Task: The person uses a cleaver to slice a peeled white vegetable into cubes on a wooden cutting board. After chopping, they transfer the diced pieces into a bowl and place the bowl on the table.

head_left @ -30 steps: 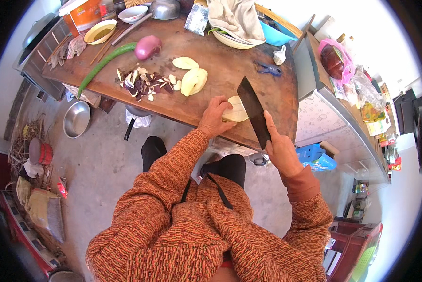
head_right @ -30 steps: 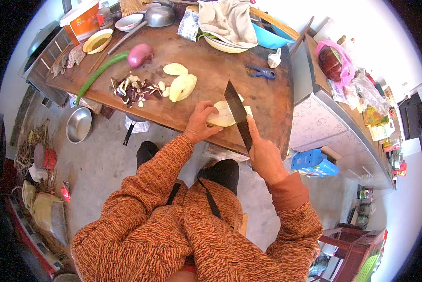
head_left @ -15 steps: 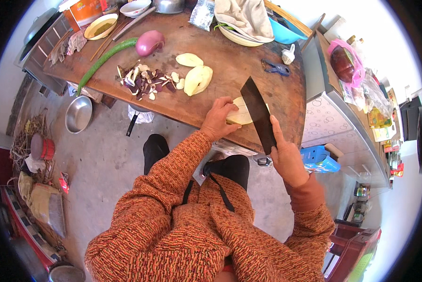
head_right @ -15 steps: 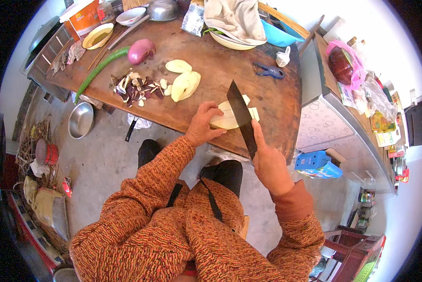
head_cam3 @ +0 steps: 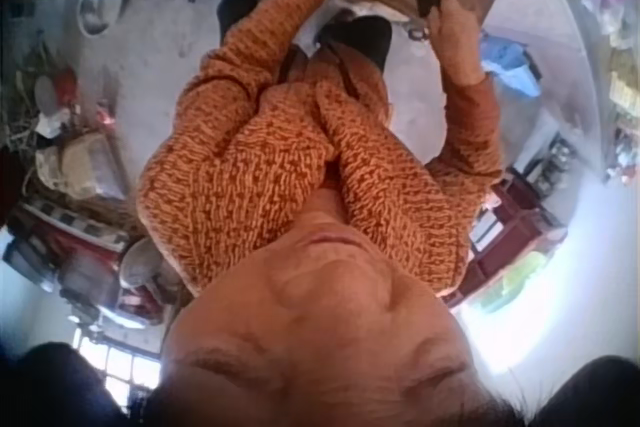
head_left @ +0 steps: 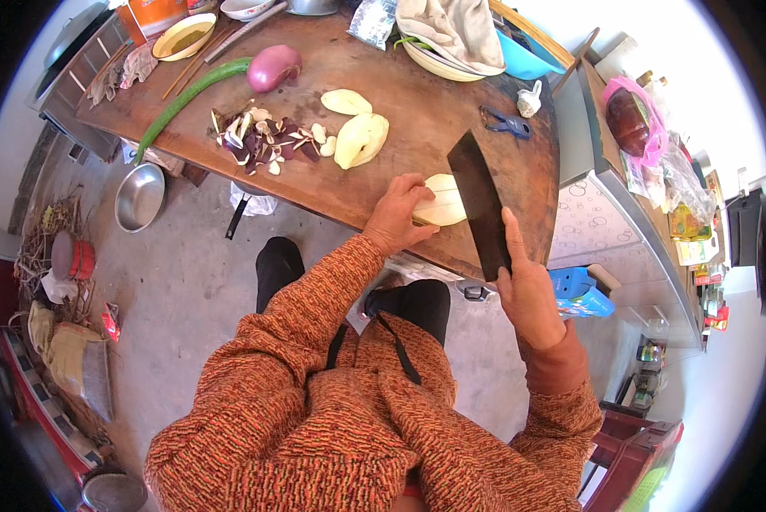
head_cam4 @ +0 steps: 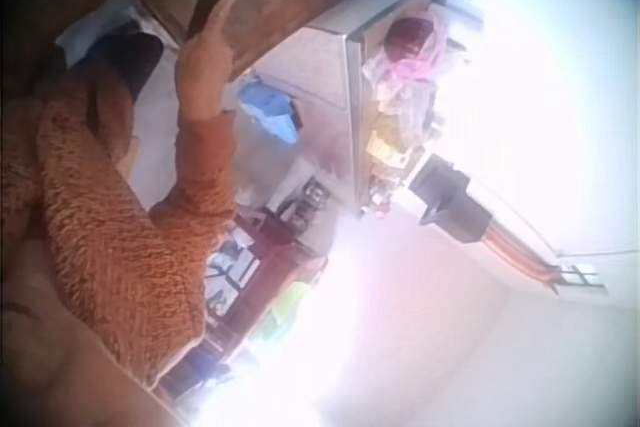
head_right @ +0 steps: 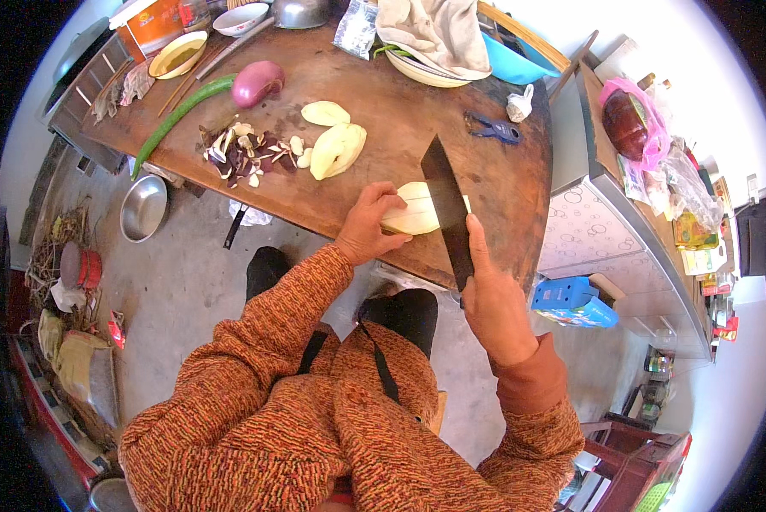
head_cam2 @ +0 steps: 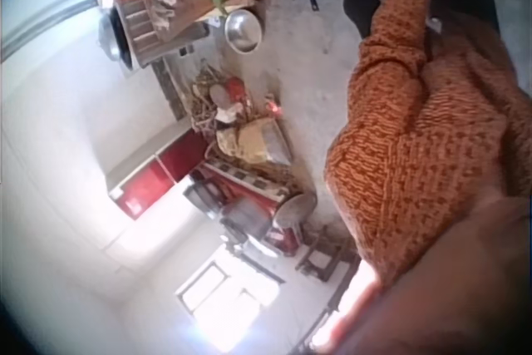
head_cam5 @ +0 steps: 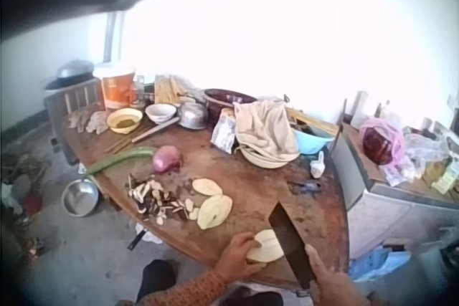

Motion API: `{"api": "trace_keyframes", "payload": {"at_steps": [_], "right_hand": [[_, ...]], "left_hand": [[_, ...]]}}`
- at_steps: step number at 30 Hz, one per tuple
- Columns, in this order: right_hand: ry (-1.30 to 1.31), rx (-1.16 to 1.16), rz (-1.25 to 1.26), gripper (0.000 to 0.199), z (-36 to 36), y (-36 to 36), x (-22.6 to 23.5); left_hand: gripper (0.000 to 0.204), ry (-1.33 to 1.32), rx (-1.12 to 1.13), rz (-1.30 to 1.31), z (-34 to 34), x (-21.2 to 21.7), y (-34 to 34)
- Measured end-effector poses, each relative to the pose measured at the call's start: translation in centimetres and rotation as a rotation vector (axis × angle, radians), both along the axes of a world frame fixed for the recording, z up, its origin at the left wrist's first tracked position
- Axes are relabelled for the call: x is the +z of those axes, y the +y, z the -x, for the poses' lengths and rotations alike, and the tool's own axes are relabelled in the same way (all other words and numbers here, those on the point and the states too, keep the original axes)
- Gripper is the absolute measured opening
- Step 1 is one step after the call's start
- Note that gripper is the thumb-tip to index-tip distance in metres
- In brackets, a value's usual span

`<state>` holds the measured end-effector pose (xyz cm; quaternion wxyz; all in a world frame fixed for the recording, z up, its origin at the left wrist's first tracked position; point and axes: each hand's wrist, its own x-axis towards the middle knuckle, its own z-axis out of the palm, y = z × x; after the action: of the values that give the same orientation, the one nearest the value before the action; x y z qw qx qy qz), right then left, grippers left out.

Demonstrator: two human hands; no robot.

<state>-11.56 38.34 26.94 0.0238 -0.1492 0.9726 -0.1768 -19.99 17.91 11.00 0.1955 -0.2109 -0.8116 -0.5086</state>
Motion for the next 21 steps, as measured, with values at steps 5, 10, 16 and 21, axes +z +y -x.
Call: {"api": "trace_keyframes", "payload": {"at_steps": [5, 10, 16, 21], "right_hand": [[-0.020, -0.020, -0.030, 0.085, -0.4, -0.2, -1.0], [-0.024, -0.015, 0.005, 0.087, -0.4, 0.1, -1.2], [0.019, 0.047, -0.064, 0.084, -0.3, 0.3, -1.4], [0.047, 0.119, -0.071, 0.085, 0.3, 0.6, -1.2]], "left_hand": [[0.051, 0.021, -0.019, -0.011, 0.0, 0.4, 0.2], [0.051, 0.003, -0.003, -0.003, -0.1, 0.6, 0.1], [0.051, 0.001, -0.005, -0.007, -0.1, 0.4, 0.0], [0.051, 0.009, 0.004, -0.010, -0.3, 0.4, 0.0]]}}
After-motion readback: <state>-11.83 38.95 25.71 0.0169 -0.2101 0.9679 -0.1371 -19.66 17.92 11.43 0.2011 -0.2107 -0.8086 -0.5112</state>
